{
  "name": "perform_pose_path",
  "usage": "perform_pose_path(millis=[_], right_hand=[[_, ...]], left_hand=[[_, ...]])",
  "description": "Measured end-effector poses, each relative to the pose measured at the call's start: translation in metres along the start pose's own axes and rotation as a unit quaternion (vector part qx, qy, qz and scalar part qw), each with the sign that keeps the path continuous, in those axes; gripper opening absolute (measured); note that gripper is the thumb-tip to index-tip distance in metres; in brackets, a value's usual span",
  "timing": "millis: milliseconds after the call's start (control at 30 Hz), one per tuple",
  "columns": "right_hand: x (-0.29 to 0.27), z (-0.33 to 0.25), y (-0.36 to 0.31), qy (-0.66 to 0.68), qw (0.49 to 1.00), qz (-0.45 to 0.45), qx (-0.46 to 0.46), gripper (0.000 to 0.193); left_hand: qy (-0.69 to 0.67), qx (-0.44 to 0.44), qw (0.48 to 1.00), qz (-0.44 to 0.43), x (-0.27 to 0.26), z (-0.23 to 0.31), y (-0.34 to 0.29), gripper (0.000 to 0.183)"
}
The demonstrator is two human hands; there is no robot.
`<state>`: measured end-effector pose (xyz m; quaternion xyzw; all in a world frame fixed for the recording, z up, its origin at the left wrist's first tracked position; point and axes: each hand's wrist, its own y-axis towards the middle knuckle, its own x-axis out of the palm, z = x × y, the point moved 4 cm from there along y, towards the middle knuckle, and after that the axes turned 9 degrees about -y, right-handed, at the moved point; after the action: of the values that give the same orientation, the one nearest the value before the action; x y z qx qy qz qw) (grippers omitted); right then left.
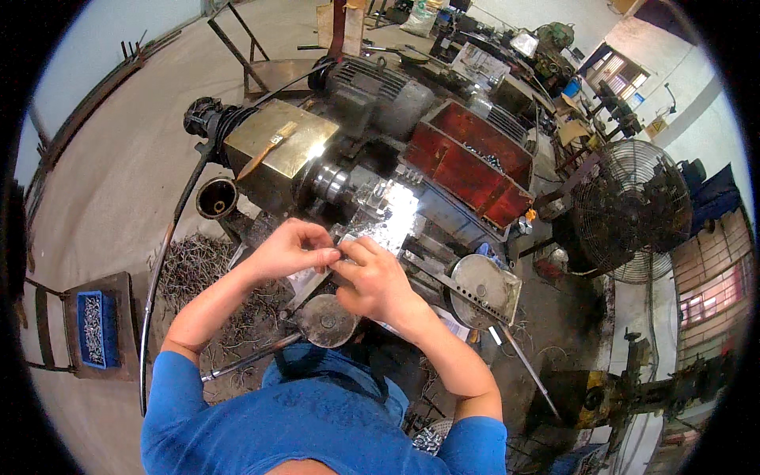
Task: The person operates a manual lathe to machine small metal components. They mount a metal workpiece into the chuck, use levers to control the machine's movement, and then remove the finished piece and place it into a bin with other parts.
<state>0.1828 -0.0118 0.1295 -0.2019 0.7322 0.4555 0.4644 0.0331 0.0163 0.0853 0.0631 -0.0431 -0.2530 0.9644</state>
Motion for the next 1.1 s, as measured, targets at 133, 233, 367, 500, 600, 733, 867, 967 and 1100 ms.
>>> perform_pose_path(millis=[133,233,367,500,600,733,867,967,1100], right_hand=[[0.000,0.001,0.002,0.007,1.000,-0.013,0.000,0.038],[0.004,0.008,0.008,0.022,1.000,-0.002,-0.017,0.036],[0.020,0.045,0.022,-0.051,0.998,-0.040,0.020,0.033],[0.062,0.093,0.051,-0.213,0.955,-0.195,0.064,0.026],[0.101,0.123,0.055,-0.245,0.944,-0.208,0.080,0.025],[0.109,0.130,0.055,-0.216,0.956,-0.181,0.076,0.028],[0.110,0.127,0.059,-0.188,0.966,-0.160,0.081,0.030],[0.108,0.127,0.064,-0.160,0.966,-0.178,0.095,0.030],[0.103,0.121,0.068,-0.152,0.966,-0.177,0.111,0.033]], left_hand=[[-0.002,-0.014,1.000,-0.008,0.000,0.001,0.000,0.029],[0.060,-0.061,0.996,-0.031,-0.014,0.011,-0.010,0.026],[0.236,-0.072,0.968,0.040,-0.077,0.027,-0.054,0.035],[0.502,-0.151,0.818,0.236,-0.150,0.039,-0.132,0.040],[0.641,-0.218,0.685,0.270,-0.186,0.019,-0.207,0.041],[0.521,-0.307,0.743,0.287,-0.182,-0.006,-0.274,0.042],[0.453,-0.267,0.768,0.367,-0.161,-0.039,-0.304,0.041],[0.481,-0.243,0.735,0.411,-0.157,-0.053,-0.308,0.036],[0.546,-0.273,0.683,0.402,-0.162,-0.053,-0.302,0.035]])
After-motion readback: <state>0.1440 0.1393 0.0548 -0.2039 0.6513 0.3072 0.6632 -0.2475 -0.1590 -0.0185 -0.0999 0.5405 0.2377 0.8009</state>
